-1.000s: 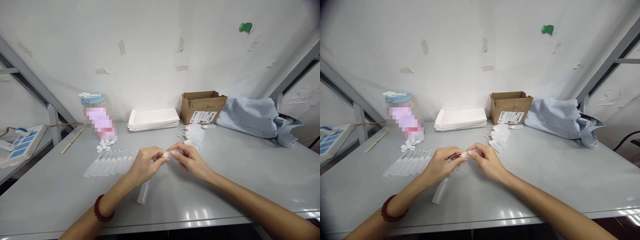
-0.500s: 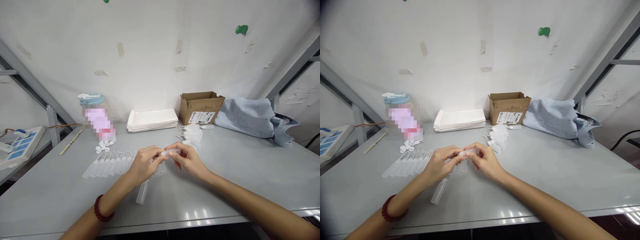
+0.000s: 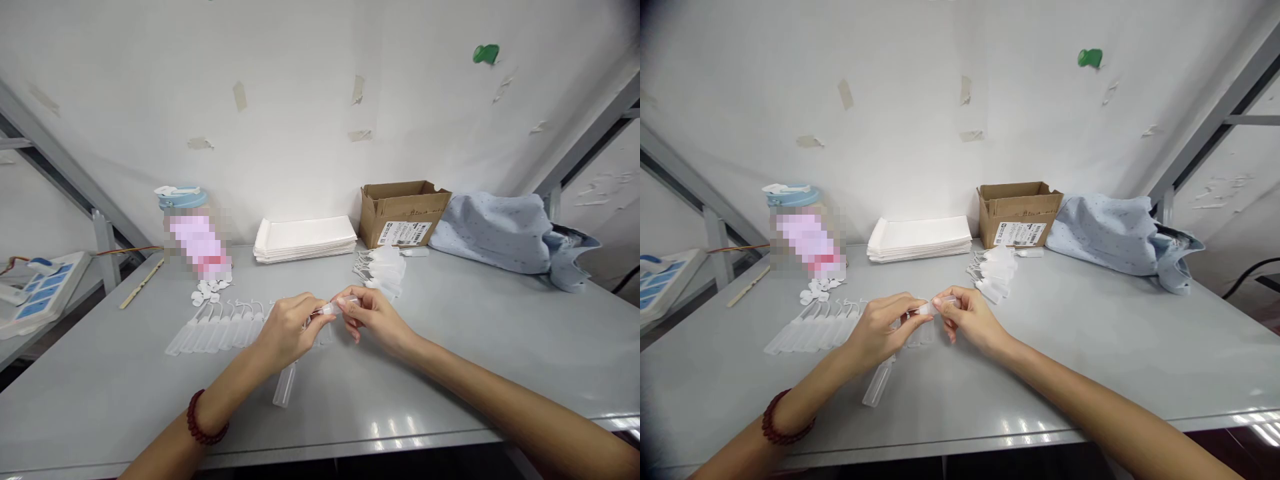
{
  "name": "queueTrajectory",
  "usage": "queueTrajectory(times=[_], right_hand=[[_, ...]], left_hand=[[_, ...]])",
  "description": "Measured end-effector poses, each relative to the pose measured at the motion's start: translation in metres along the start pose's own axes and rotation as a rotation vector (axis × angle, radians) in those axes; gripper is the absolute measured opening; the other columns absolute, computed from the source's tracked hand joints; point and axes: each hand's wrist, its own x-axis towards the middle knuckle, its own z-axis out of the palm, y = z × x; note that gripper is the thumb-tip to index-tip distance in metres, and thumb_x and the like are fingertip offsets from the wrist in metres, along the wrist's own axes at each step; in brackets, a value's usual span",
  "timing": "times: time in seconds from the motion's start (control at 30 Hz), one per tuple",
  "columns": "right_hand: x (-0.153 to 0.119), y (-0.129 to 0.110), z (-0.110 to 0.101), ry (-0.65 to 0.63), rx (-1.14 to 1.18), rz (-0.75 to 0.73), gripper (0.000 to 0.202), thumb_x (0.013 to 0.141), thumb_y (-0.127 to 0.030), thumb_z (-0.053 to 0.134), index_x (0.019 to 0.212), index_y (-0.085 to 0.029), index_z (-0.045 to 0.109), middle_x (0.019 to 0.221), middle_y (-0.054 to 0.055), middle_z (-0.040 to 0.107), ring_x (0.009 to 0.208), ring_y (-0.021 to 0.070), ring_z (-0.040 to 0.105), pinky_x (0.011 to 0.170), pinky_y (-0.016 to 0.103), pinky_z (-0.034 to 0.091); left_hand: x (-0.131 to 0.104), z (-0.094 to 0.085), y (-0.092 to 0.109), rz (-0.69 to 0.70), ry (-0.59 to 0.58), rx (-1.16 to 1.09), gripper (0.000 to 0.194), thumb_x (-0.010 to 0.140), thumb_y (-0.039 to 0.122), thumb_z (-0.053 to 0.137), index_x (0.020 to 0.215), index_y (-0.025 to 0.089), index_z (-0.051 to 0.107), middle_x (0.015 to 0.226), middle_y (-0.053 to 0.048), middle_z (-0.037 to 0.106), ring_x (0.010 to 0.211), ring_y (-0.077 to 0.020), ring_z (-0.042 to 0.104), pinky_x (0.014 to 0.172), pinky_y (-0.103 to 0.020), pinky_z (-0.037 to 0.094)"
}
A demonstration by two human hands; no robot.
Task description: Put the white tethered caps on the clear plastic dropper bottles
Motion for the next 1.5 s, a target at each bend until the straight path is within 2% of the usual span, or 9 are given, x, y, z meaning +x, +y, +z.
queueTrajectory(times=[0.13, 0.23, 0.3, 0.37, 0.47, 0.63, 0.83, 1.2, 1.5], right_hand=[[0.003, -0.009, -0.008, 0.029, -0.113, 0.002, 0.034, 0.080, -0.049, 0.057, 0.078, -0.015, 0.056, 0.051, -0.005, 0.050, 0.043, 0.0094, 0.048, 0.045, 0.024, 0.040], [0.006, -0.018, -0.031, 0.279, -0.563, -0.265, 0.024, 0.080, -0.039, 0.059, 0.085, -0.017, 0.056, 0.071, 0.002, 0.062, 0.057, 0.0123, 0.054, 0.053, 0.025, 0.042], [0.009, -0.022, -0.051, 0.343, -0.950, -0.387, 0.016, 0.081, -0.033, 0.056, 0.085, -0.018, 0.053, 0.084, 0.005, 0.064, 0.069, 0.0150, 0.057, 0.058, 0.025, 0.042], [0.011, -0.023, -0.067, 0.299, -1.352, -0.280, 0.013, 0.083, -0.028, 0.051, 0.090, -0.018, 0.052, 0.088, 0.005, 0.065, 0.070, 0.0154, 0.057, 0.058, 0.025, 0.039], [0.012, -0.022, -0.077, 0.267, -1.545, -0.175, 0.013, 0.079, -0.027, 0.055, 0.088, -0.017, 0.054, 0.083, 0.007, 0.064, 0.067, 0.0177, 0.056, 0.052, 0.025, 0.032], [0.010, -0.020, -0.066, 0.252, -1.685, -0.120, 0.010, 0.078, -0.021, 0.054, 0.085, -0.014, 0.055, 0.078, 0.011, 0.062, 0.076, 0.0238, 0.055, 0.051, 0.026, 0.027], [0.007, -0.020, -0.062, 0.264, -1.773, -0.100, 0.008, 0.079, -0.019, 0.052, 0.082, -0.014, 0.057, 0.087, 0.014, 0.061, 0.087, 0.0274, 0.052, 0.052, 0.028, 0.029], [0.002, -0.016, -0.045, 0.295, -1.671, -0.147, 0.013, 0.082, -0.016, 0.045, 0.075, -0.014, 0.056, 0.082, 0.013, 0.062, 0.084, 0.0256, 0.054, 0.050, 0.029, 0.024], [-0.013, 0.005, -0.001, 0.206, -1.416, -0.223, 0.022, 0.083, -0.019, 0.043, 0.062, -0.018, 0.048, 0.061, 0.001, 0.057, 0.051, 0.0107, 0.046, 0.047, 0.025, 0.023]], left_hand=[[0.003, -0.004, -0.004, -0.005, 0.002, 0.047, 0.013, 0.086, 0.025, 0.055, 0.083, 0.015, 0.063, 0.069, -0.003, 0.063, 0.059, -0.0124, 0.054, 0.057, -0.024, 0.042], [0.009, -0.018, -0.012, -0.223, 0.105, 0.026, 0.025, 0.082, 0.031, 0.059, 0.102, 0.017, 0.061, 0.085, -0.005, 0.068, 0.067, -0.0142, 0.059, 0.064, -0.025, 0.047], [0.011, -0.032, -0.022, -0.384, 0.201, 0.063, 0.032, 0.083, 0.033, 0.056, 0.110, 0.016, 0.059, 0.086, -0.004, 0.068, 0.066, -0.0140, 0.061, 0.068, -0.026, 0.049], [0.011, -0.047, -0.036, -0.477, 0.288, 0.181, 0.034, 0.084, 0.034, 0.053, 0.111, 0.015, 0.059, 0.085, -0.005, 0.069, 0.071, -0.0161, 0.063, 0.068, -0.026, 0.049], [0.009, -0.067, -0.057, -0.584, 0.292, 0.401, 0.035, 0.083, 0.032, 0.049, 0.110, 0.012, 0.060, 0.088, -0.008, 0.070, 0.078, -0.0202, 0.064, 0.073, -0.030, 0.048], [0.001, -0.092, -0.084, -0.828, 0.027, 0.704, 0.033, 0.083, 0.029, 0.038, 0.095, 0.018, 0.066, 0.090, -0.012, 0.070, 0.084, -0.0301, 0.064, 0.067, -0.036, 0.046], [-0.011, -0.109, -0.100, -0.882, -0.146, 0.717, 0.022, 0.072, 0.023, 0.046, 0.078, 0.018, 0.067, 0.084, -0.019, 0.069, 0.079, -0.0361, 0.063, 0.056, -0.036, 0.041], [-0.013, -0.114, -0.092, -0.944, -0.268, 0.701, 0.021, 0.073, 0.031, 0.051, 0.080, 0.018, 0.067, 0.083, -0.009, 0.068, 0.078, -0.0262, 0.059, 0.057, -0.028, 0.038], [-0.012, -0.105, -0.094, -0.981, -0.282, 0.737, 0.016, 0.068, 0.033, 0.055, 0.070, 0.021, 0.066, 0.082, -0.013, 0.068, 0.073, -0.0292, 0.062, 0.053, -0.031, 0.040]])
